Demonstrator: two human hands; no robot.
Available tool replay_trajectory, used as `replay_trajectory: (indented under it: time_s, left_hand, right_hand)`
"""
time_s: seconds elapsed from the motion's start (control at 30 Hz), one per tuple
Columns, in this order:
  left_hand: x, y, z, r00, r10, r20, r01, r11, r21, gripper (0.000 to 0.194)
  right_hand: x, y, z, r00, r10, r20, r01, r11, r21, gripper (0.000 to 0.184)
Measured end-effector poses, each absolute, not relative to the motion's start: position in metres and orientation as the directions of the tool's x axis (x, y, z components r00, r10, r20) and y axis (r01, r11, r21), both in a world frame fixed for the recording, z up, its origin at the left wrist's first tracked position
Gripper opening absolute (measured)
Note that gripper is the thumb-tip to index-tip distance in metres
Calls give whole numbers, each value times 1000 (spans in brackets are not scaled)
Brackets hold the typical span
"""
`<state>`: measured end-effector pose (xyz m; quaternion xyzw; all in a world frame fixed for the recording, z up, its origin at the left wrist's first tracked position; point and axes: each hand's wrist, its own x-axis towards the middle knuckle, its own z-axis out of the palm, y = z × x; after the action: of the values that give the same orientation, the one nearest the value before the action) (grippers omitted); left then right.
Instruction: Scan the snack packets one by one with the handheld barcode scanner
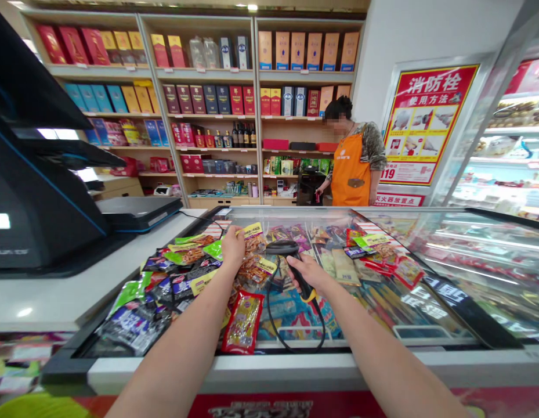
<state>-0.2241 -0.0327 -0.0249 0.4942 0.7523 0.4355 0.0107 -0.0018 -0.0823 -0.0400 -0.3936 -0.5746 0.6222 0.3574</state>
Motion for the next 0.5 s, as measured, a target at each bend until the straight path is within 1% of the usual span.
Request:
replay_trajectory:
  time_s: [0.2,0.33,0.5]
  left_hand:
    - [-225,-32,-25,-515,747,421,738,136,661,23]
    - [-223,-32,-25,-505,754,420,740,127,661,23]
    - [-212,-24,-22,-476,784,398,729,100,677,22]
  right_hand:
    - [-2,-78,-45,-451,890,-73,49,-56,-997,39]
    - [-2,-77,-46,-443,894,-62,13,-62,-998,38]
    - [4,-75,-37,-425,901,-88,-19,-107,-994,39]
